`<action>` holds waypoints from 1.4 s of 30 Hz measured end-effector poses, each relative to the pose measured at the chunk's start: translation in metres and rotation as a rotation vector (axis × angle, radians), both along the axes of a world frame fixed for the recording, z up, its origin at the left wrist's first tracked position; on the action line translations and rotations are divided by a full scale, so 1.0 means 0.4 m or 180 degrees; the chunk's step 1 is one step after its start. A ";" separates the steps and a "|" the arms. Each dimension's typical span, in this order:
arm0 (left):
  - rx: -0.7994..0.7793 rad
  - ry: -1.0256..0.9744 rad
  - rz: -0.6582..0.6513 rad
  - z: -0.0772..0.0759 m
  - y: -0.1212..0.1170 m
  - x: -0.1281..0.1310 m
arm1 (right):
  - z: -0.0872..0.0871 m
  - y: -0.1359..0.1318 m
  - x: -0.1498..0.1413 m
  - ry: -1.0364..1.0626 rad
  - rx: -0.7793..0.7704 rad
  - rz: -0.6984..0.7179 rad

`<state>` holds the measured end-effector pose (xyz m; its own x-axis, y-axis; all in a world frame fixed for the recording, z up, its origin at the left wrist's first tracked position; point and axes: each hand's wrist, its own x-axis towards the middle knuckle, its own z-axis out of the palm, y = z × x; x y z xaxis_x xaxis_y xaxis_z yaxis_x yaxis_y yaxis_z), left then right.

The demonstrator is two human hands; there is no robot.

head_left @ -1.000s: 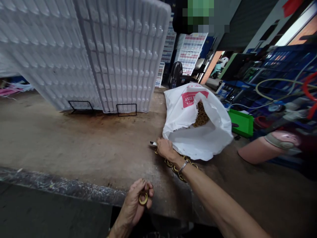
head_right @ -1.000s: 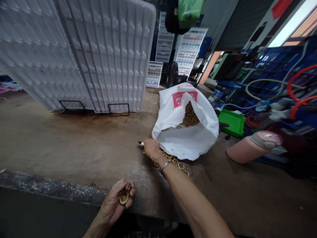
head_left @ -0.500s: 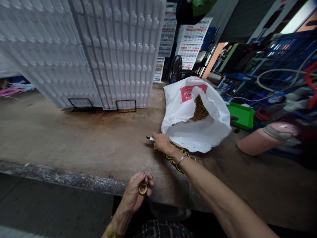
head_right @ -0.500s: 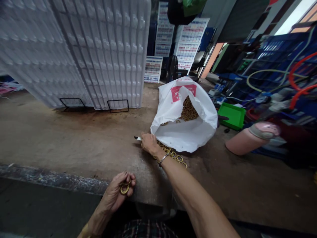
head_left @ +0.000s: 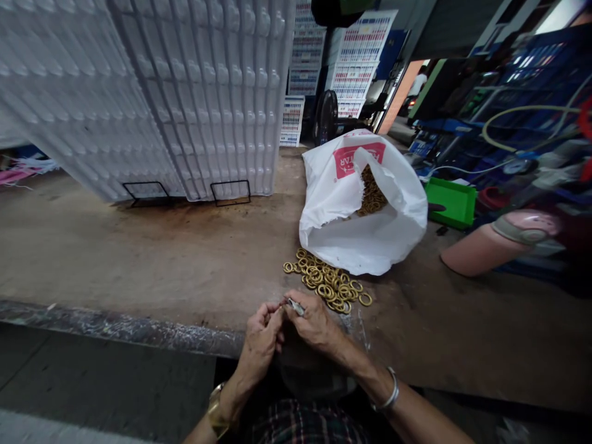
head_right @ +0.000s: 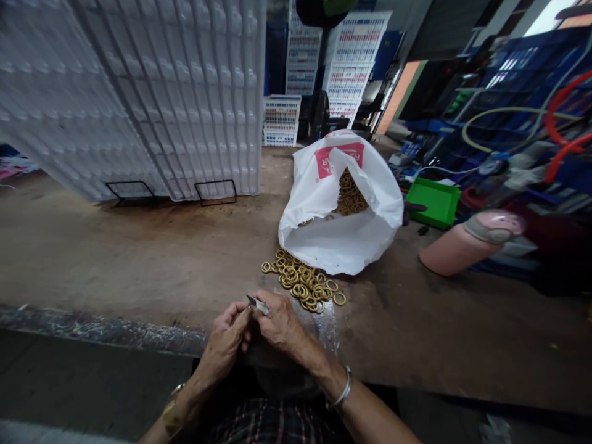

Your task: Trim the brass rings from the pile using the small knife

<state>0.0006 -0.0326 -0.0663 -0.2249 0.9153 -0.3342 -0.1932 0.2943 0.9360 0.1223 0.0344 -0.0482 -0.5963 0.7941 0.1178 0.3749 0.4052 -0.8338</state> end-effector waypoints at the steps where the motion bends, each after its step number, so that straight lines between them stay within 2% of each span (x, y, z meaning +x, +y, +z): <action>1: -0.0022 0.0098 -0.0061 0.004 0.000 0.003 | 0.000 -0.004 0.003 0.0067 -0.0051 -0.0074; 5: 0.0009 0.0253 -0.0049 0.020 -0.001 0.018 | 0.002 -0.007 0.010 0.0219 -0.0367 -0.0372; 11: 0.0156 0.0385 0.0233 0.020 -0.001 0.025 | -0.028 -0.004 0.027 0.0348 -0.0812 -0.0919; 17: 0.0044 0.0332 0.0151 0.022 0.007 0.028 | -0.035 -0.022 0.029 0.0303 -0.0755 -0.0733; 19: -0.0027 0.0246 0.0107 0.024 0.009 0.034 | -0.034 -0.024 0.024 0.0406 -0.0869 -0.0735; 21: 0.0027 0.0161 0.0217 0.024 0.008 0.040 | -0.030 -0.022 0.021 0.0553 -0.1181 -0.0778; 24: 0.0440 0.0194 0.0275 0.016 0.001 0.037 | -0.016 -0.017 0.023 0.0711 -0.1805 -0.0730; 28: 0.1121 0.0916 -0.0226 0.007 -0.006 0.015 | 0.004 -0.015 0.034 0.1171 -0.2930 -0.0609; 31: 0.1317 0.1390 -0.0249 0.009 -0.003 0.001 | 0.008 -0.017 0.038 0.1297 -0.3320 -0.0458; 33: 0.1301 0.1536 -0.0225 0.012 0.000 -0.002 | 0.006 -0.018 0.037 0.1130 -0.3180 -0.0487; 34: 0.1254 0.1563 -0.0223 0.013 0.002 -0.001 | 0.005 -0.019 0.036 0.0972 -0.2934 -0.0549; 37: 0.0993 0.1443 -0.0254 0.013 0.004 0.006 | 0.003 -0.022 0.032 0.0549 -0.1714 -0.0706; 39: 0.0835 0.1261 -0.0264 0.013 0.004 0.011 | 0.003 -0.025 0.029 0.0404 -0.1097 -0.0670; 42: 0.0583 0.0945 -0.0315 0.023 0.003 0.016 | -0.002 -0.027 0.023 0.0327 -0.0951 -0.0596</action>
<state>0.0068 -0.0315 -0.0572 -0.1949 0.9761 -0.0960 0.1160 0.1201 0.9860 0.1314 0.0235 -0.0490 -0.4345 0.8968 -0.0842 0.3278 0.0704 -0.9421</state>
